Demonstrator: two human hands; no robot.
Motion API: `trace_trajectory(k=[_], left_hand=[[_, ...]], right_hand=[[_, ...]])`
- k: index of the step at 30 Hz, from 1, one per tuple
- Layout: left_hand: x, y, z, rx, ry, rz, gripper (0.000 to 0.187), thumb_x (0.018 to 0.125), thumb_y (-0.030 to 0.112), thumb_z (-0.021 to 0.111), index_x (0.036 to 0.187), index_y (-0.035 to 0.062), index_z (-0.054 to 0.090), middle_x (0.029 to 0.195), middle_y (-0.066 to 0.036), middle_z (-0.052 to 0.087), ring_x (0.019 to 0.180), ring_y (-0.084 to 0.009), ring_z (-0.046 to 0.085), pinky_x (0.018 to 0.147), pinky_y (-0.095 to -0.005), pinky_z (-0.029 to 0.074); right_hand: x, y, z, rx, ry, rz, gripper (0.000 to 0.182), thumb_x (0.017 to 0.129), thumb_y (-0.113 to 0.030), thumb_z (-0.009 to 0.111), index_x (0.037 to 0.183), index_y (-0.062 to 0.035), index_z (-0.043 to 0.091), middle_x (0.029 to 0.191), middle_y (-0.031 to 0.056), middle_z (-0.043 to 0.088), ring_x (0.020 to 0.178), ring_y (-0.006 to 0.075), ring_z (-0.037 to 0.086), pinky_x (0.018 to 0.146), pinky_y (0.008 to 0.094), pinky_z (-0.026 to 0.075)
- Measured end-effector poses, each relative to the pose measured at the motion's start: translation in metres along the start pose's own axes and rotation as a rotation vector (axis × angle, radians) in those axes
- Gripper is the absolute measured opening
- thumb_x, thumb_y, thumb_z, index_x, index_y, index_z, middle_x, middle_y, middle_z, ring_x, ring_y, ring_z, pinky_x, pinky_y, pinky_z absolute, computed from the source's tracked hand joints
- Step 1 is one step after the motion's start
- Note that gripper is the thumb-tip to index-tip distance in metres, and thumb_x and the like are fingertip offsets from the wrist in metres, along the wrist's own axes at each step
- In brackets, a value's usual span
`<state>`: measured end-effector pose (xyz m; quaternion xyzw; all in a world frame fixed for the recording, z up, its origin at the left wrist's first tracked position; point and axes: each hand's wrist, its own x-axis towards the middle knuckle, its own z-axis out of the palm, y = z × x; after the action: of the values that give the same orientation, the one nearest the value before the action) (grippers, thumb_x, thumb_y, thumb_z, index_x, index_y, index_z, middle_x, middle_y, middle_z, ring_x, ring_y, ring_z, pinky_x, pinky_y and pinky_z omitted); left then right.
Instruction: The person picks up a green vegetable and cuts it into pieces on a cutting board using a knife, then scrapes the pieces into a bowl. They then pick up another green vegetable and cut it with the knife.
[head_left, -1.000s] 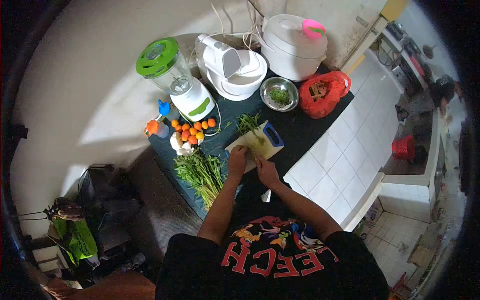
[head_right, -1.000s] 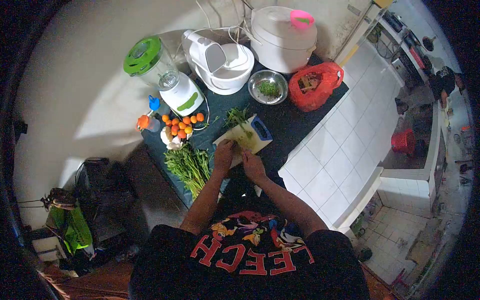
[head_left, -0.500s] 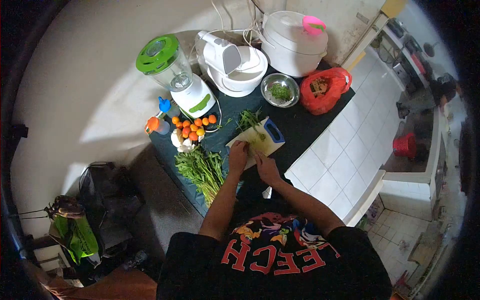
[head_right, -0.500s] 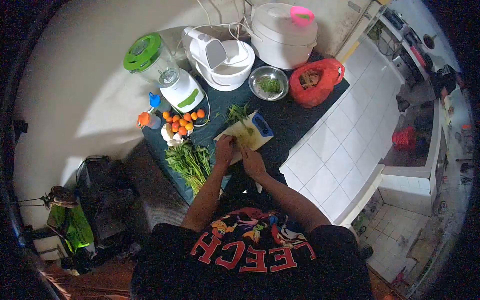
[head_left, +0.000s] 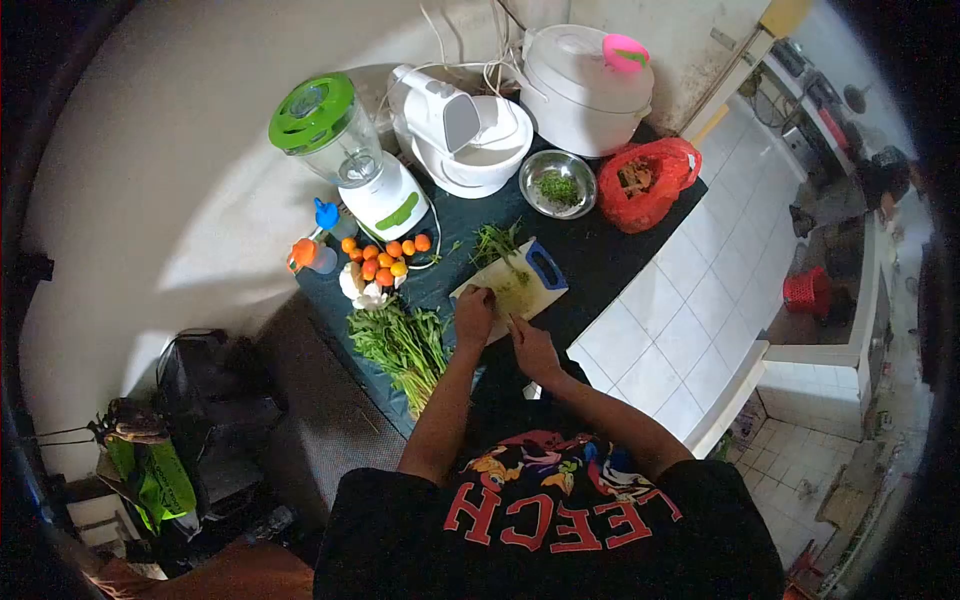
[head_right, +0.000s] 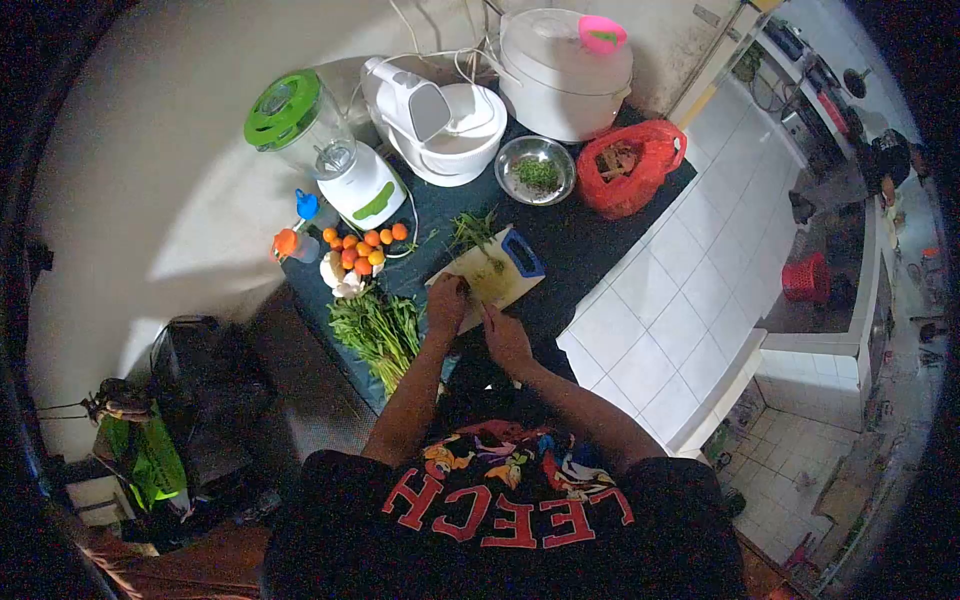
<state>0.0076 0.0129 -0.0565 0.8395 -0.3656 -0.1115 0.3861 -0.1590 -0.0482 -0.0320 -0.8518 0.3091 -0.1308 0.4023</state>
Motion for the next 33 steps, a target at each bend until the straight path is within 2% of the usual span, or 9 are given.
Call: trace_trajectory(k=[3, 5, 10, 18, 20, 24, 26, 29, 33], left_hand=[[-0.007, -0.007, 0.008, 0.086, 0.04, 0.092, 0.015, 0.087, 0.009, 0.064, 0.097, 0.0007, 0.073, 0.1, -0.016, 0.067, 0.097, -0.0379, 0.065, 0.084, -0.0479, 0.053], [-0.009, -0.008, 0.007, 0.185, 0.078, 0.167, 0.016, 0.087, 0.008, 0.063, 0.099, 0.0007, 0.071, 0.102, -0.015, 0.066, 0.099, -0.0372, 0.064, 0.084, -0.0481, 0.054], [-0.019, 0.004, -0.004, 0.226, 0.045, 0.259, 0.019, 0.089, 0.008, 0.059, 0.103, 0.0022, 0.071, 0.105, -0.013, 0.066, 0.101, -0.0363, 0.062, 0.086, -0.0461, 0.054], [-0.009, -0.013, 0.01, 0.082, 0.064, 0.068, 0.019, 0.086, 0.012, 0.067, 0.1, 0.0061, 0.077, 0.098, -0.016, 0.069, 0.099, -0.0376, 0.064, 0.088, -0.0457, 0.052], [-0.009, -0.008, 0.003, 0.09, 0.072, 0.044, 0.017, 0.085, 0.013, 0.068, 0.096, 0.0059, 0.078, 0.095, -0.016, 0.069, 0.098, -0.0381, 0.064, 0.088, -0.0462, 0.052], [-0.006, 0.001, -0.006, 0.024, 0.041, 0.006, 0.021, 0.082, 0.01, 0.066, 0.098, 0.0024, 0.078, 0.096, -0.017, 0.069, 0.097, -0.0382, 0.064, 0.088, -0.0467, 0.051], [-0.004, -0.001, -0.007, -0.003, 0.042, -0.007, 0.019, 0.082, 0.01, 0.067, 0.096, 0.0018, 0.078, 0.094, -0.017, 0.069, 0.096, -0.0388, 0.065, 0.087, -0.0468, 0.051], [-0.005, -0.005, -0.004, 0.035, -0.002, 0.001, 0.018, 0.083, 0.009, 0.067, 0.093, 0.0006, 0.078, 0.093, -0.018, 0.069, 0.094, -0.0395, 0.066, 0.086, -0.0472, 0.051], [-0.005, -0.002, -0.002, 0.07, 0.093, 0.058, 0.014, 0.082, 0.008, 0.068, 0.09, 0.0, 0.076, 0.092, -0.019, 0.068, 0.093, -0.0397, 0.065, 0.083, -0.0484, 0.051]], right_hand=[[-0.005, 0.0, -0.002, 0.013, -0.014, 0.024, 0.04, 0.11, -0.03, 0.047, 0.129, 0.002, 0.061, 0.087, 0.0263, 0.07, 0.083, 0.046, 0.069, 0.076, 0.0562, 0.054], [0.002, -0.004, -0.005, -0.028, -0.061, 0.069, 0.037, 0.109, -0.027, 0.051, 0.128, 0.0014, 0.063, 0.098, 0.0292, 0.071, 0.091, 0.0487, 0.069, 0.079, 0.0546, 0.055], [0.017, 0.004, 0.003, -0.054, -0.013, -0.015, 0.036, 0.109, -0.027, 0.05, 0.128, 0.0003, 0.064, 0.098, 0.0269, 0.072, 0.091, 0.0479, 0.069, 0.079, 0.0551, 0.054], [-0.001, 0.002, -0.001, 0.041, -0.02, 0.008, 0.038, 0.109, -0.027, 0.049, 0.132, 0.0006, 0.062, 0.1, 0.0278, 0.071, 0.092, 0.0474, 0.069, 0.082, 0.0547, 0.054], [0.013, 0.001, 0.001, -0.106, -0.187, 0.172, 0.038, 0.109, -0.027, 0.049, 0.134, -0.001, 0.062, 0.1, 0.0293, 0.07, 0.093, 0.0477, 0.069, 0.081, 0.0545, 0.054], [0.016, -0.007, -0.003, -0.02, -0.06, 0.04, 0.038, 0.109, -0.028, 0.05, 0.135, -0.003, 0.061, 0.1, 0.0302, 0.07, 0.093, 0.0481, 0.068, 0.08, 0.0549, 0.054], [0.007, -0.006, -0.003, -0.098, -0.03, -0.08, 0.037, 0.109, -0.028, 0.05, 0.133, -0.0036, 0.062, 0.098, 0.0298, 0.07, 0.093, 0.0482, 0.068, 0.08, 0.0549, 0.054], [-0.002, 0.001, 0.003, -0.062, -0.068, -0.008, 0.037, 0.109, -0.028, 0.05, 0.132, -0.0017, 0.062, 0.094, 0.0293, 0.069, 0.091, 0.0485, 0.068, 0.078, 0.0547, 0.054], [0.009, 0.001, 0.008, -0.04, -0.06, 0.06, 0.037, 0.109, -0.028, 0.049, 0.13, -0.0005, 0.062, 0.092, 0.0286, 0.07, 0.091, 0.0488, 0.068, 0.078, 0.0549, 0.054]])
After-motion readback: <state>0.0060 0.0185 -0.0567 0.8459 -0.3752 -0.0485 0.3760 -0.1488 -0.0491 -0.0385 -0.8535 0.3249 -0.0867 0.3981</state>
